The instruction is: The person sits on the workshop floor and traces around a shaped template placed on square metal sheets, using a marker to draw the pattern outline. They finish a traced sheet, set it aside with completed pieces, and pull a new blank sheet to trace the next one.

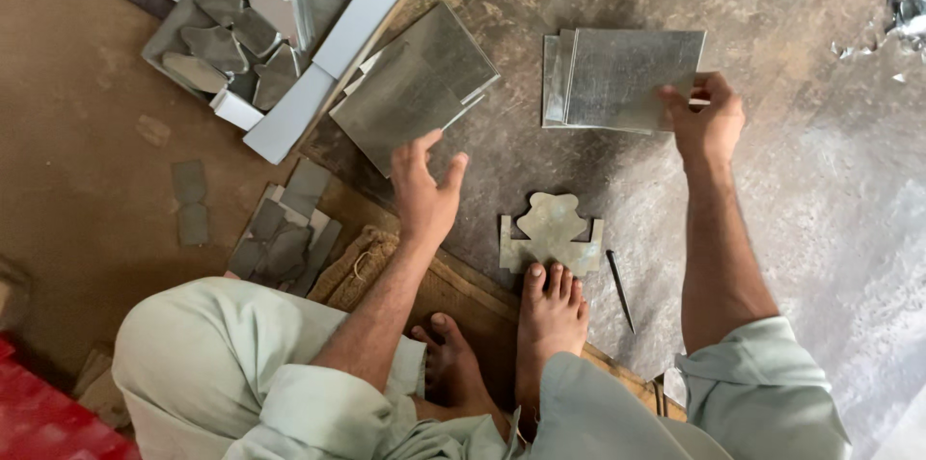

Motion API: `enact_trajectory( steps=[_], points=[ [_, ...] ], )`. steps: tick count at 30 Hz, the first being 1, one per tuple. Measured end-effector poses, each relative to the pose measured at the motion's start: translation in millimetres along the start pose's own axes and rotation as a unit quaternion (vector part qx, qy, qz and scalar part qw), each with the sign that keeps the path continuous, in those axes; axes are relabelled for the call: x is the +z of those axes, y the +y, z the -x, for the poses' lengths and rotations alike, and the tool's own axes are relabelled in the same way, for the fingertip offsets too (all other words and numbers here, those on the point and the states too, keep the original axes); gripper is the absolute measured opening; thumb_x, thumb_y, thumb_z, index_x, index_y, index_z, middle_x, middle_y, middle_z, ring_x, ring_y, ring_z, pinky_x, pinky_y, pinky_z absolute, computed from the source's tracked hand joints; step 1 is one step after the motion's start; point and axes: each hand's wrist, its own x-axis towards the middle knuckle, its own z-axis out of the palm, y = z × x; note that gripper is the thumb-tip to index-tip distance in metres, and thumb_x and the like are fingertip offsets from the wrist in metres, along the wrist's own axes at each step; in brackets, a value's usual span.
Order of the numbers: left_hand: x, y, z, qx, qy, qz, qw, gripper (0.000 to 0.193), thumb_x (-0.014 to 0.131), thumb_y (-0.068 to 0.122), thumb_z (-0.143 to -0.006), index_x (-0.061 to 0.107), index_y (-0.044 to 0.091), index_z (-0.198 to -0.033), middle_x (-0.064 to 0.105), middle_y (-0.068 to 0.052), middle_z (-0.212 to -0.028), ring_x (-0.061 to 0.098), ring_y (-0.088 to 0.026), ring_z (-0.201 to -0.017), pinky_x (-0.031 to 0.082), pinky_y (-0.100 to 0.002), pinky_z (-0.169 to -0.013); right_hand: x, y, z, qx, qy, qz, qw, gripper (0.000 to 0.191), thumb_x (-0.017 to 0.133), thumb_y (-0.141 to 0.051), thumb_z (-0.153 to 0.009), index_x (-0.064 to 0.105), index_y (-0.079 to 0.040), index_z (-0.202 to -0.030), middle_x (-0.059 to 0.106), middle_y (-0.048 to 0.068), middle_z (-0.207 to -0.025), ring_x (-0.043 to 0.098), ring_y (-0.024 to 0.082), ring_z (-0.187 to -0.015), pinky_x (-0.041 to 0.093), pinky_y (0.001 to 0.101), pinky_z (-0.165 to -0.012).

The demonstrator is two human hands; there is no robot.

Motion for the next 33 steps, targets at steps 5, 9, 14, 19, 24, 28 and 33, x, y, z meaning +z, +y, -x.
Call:
enact_trajectory(
  steps=[5,9,14,19,24,28,33],
  points=[
    [10,7,10,-0.052,-0.046,0.091,0.993,0.049,0.077,0.028,-0.094,0.057,0.014,-0.136,0.050,-0.013,-0.132,0.058,-0.025,-0.115,0.059,-0.037,-0.080,-6,9,17,0.095,-0.060,-0.232,0.966,0.025,0.076,-0.014,-0.099,0.062,-0.004,-0.118,0.076,0.010,-0.098,0.072,0.015,-0.085,0.062,0.0293,-0.071],
    [12,8,12,-0.060,-0.045,0.105,0.992,0.048,0.077,0.029,-0.093,0.058,0.014,-0.135,0.052,-0.012,-0.130,0.061,-0.022,-0.111,0.059,-0.036,-0.080,-5,18,27,-0.095,0.050,0.046,0.993,0.024,0.084,-0.010,-0.095,0.067,0.002,-0.105,0.065,0.019,-0.103,0.072,0.020,-0.087,0.064,0.0336,-0.067],
    [13,10,15,-0.073,-0.080,0.096,0.989,0.047,0.075,0.030,-0.094,0.059,0.014,-0.135,0.055,-0.010,-0.126,0.063,-0.020,-0.106,0.060,-0.035,-0.079,-7,29,51,0.060,-0.026,-0.170,0.983,0.022,0.079,-0.019,-0.104,0.063,-0.005,-0.107,0.070,0.012,-0.092,0.069,0.018,-0.079,0.064,0.0328,-0.068],
    [14,15,23,-0.037,-0.119,0.066,0.990,0.056,0.078,0.031,-0.091,0.055,0.009,-0.137,0.054,-0.012,-0.125,0.063,-0.021,-0.101,0.058,-0.036,-0.083,3,34,106,0.055,-0.238,-0.302,0.921,0.018,0.075,-0.022,-0.095,0.065,-0.008,-0.102,0.076,0.006,-0.101,0.071,0.010,-0.088,0.062,0.0276,-0.072],
    [14,23,32,0.003,-0.277,0.018,0.961,0.043,0.082,0.027,-0.083,0.063,0.010,-0.117,0.070,-0.008,-0.114,0.071,-0.022,-0.096,0.055,-0.038,-0.081,-6,22,146,0.089,-0.347,-0.119,0.926,0.017,0.074,-0.018,-0.093,0.068,-0.005,-0.102,0.078,0.004,-0.098,0.066,0.008,-0.082,0.057,0.0285,-0.070],
    [12,29,36,0.007,-0.272,0.046,0.961,0.030,0.078,0.027,-0.092,0.060,0.004,-0.101,0.080,-0.005,-0.096,0.077,-0.026,-0.090,0.058,-0.040,-0.074,-24,10,173,0.030,-0.308,-0.075,0.948,0.019,0.079,-0.011,-0.092,0.064,-0.001,-0.099,0.077,0.006,-0.092,0.071,0.009,-0.087,0.060,0.0291,-0.074],
    [12,38,38,0.103,-0.202,0.142,0.963,0.018,0.072,0.024,-0.096,0.068,0.009,-0.105,0.076,-0.008,-0.096,0.076,-0.028,-0.085,0.059,-0.041,-0.073,-21,-2,197,-0.021,-0.094,-0.110,0.989,0.015,0.077,-0.004,-0.095,0.068,-0.002,-0.106,0.078,0.009,-0.102,0.072,0.012,-0.092,0.060,0.0287,-0.081]
  ],
)
